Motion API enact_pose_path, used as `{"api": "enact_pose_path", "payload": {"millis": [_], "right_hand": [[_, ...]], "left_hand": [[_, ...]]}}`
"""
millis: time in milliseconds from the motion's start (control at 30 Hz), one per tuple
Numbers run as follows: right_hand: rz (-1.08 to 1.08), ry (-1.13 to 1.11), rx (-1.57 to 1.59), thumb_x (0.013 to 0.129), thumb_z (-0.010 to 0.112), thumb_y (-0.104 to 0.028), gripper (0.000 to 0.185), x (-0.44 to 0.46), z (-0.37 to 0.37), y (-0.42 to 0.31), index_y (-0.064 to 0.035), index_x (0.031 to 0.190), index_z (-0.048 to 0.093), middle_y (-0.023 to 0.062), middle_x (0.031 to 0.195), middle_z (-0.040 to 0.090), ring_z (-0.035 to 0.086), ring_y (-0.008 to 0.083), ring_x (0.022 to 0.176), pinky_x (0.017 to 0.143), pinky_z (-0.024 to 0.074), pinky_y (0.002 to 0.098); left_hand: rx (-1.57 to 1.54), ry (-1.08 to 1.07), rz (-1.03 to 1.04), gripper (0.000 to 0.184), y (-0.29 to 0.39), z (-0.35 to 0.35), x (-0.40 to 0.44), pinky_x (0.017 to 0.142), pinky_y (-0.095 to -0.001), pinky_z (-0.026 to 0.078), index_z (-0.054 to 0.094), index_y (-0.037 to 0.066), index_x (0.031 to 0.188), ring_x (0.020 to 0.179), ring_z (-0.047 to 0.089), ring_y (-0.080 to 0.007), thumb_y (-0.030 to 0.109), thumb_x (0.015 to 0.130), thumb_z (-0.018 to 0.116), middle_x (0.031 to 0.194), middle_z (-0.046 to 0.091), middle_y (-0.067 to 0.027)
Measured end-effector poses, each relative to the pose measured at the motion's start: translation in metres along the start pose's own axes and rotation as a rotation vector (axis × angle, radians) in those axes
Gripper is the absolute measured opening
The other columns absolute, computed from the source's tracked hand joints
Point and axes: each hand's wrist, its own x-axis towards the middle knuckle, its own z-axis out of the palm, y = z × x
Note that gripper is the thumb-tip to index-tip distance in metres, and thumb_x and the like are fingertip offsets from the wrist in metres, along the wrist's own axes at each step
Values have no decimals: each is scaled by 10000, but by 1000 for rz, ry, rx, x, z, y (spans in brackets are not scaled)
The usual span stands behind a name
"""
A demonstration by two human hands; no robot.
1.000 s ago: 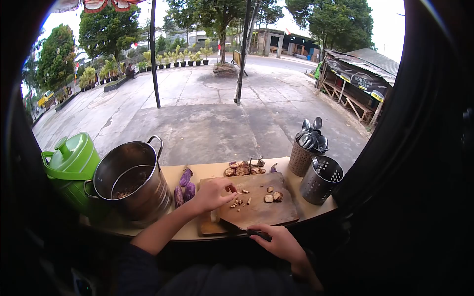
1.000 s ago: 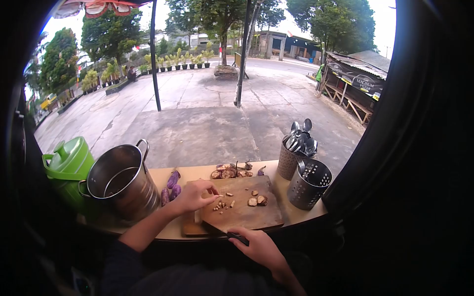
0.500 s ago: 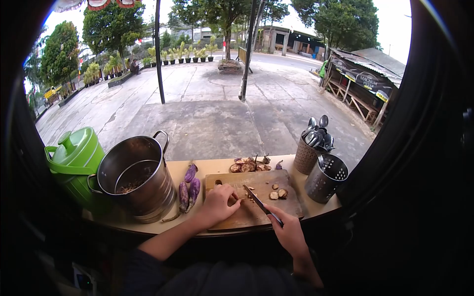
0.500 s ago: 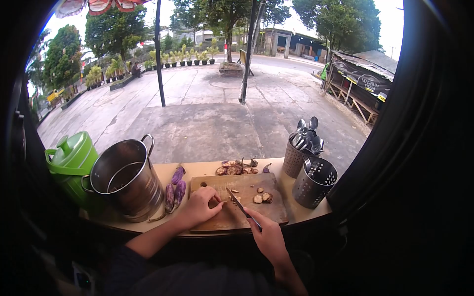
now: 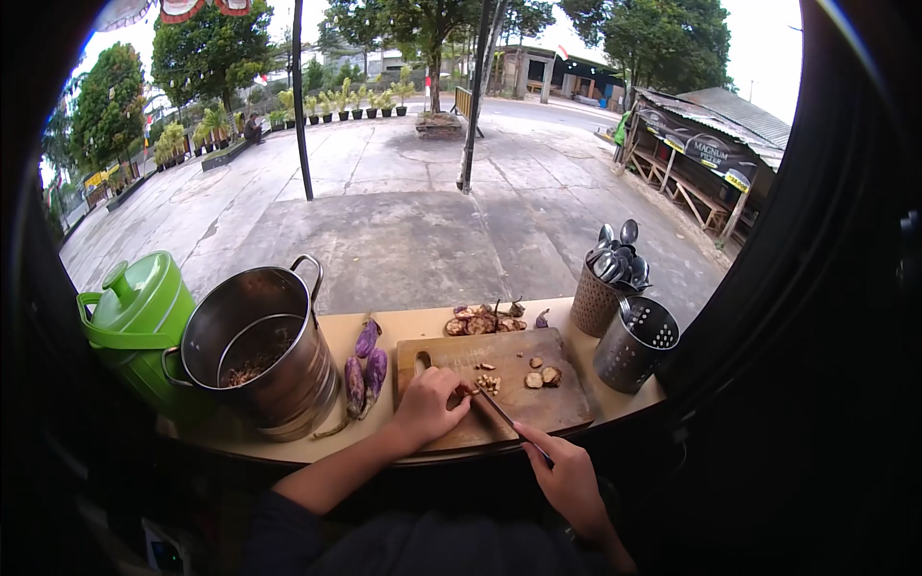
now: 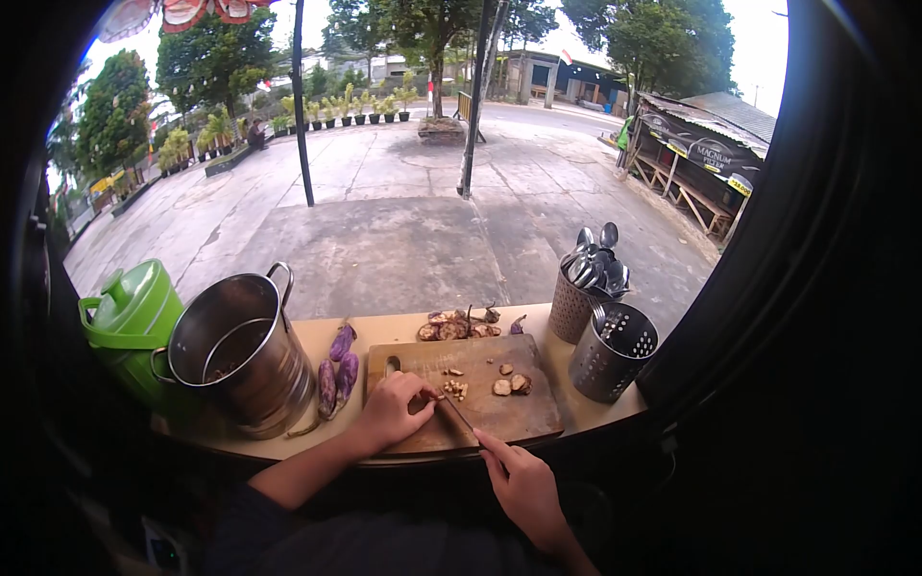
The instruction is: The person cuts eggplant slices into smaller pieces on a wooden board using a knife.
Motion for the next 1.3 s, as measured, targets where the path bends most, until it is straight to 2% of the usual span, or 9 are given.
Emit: {"api": "enact_pose_path", "payload": {"millis": [100,167,400,467,600,700,767,1100,1300], "right_hand": [[10,-5,-38,990,667,-169,309,-3,1,-5,-173,1296,708,158,784,650,649,340,690,631,510,430],[62,-39,-70,961,703,-120,290,-1,-2,-14,-117,1249,730,185,967,744,708,329,779,695,548,379],[28,-9,-104,977,674,-127,270,8,12,-19,-118,1242,727,189,931,727,705,353,810,690,541,419],[84,-60,-184,983,665,-135,276,11,11,-25,-126,1253,721,184,912,723,696,361,793,681,536,427],[32,-4,-157,978,672,-139,290,7,13,-20,-135,1265,717,180,905,723,698,355,784,672,534,429],[106,-24,-151,972,679,-130,296,1,9,-25,-135,1266,717,178,903,723,701,348,786,674,540,421],[56,18,-151,968,684,-125,300,-4,10,-23,-135,1266,719,176,905,724,704,342,789,680,547,412],[95,-46,-208,977,678,-142,286,1,14,-34,-135,1259,721,173,895,724,700,347,788,691,550,410],[39,34,-155,977,678,-144,282,3,17,-30,-137,1256,725,175,912,726,704,348,801,693,549,407]], "left_hand": [[16,40,51,127,2,1,-1,828,-409,521,694,86,917,889,629,-284,153,829,755,874,663,-88],[36,61,74,112,3,1,-2,829,-413,521,690,80,901,885,626,-287,145,833,752,878,660,-90],[60,96,92,123,3,3,-4,836,-413,513,698,59,910,878,627,-292,136,837,760,889,666,-92],[66,91,87,121,1,4,-4,833,-414,513,699,62,908,881,626,-291,138,837,761,892,665,-87],[58,89,67,123,3,2,-5,836,-414,515,700,64,907,881,626,-290,140,835,764,895,666,-86],[58,86,66,117,2,2,-6,833,-419,498,704,78,907,898,627,-283,152,840,765,908,669,-72],[109,114,64,106,4,1,-7,827,-423,475,709,98,911,920,627,-275,169,851,761,922,673,-54],[132,104,64,109,0,3,-10,839,-415,448,714,118,940,939,627,-266,190,865,749,964,678,-41],[156,91,19,128,4,3,-9,855,-418,444,715,122,943,951,635,-255,192,843,750,968,682,-36]]}}
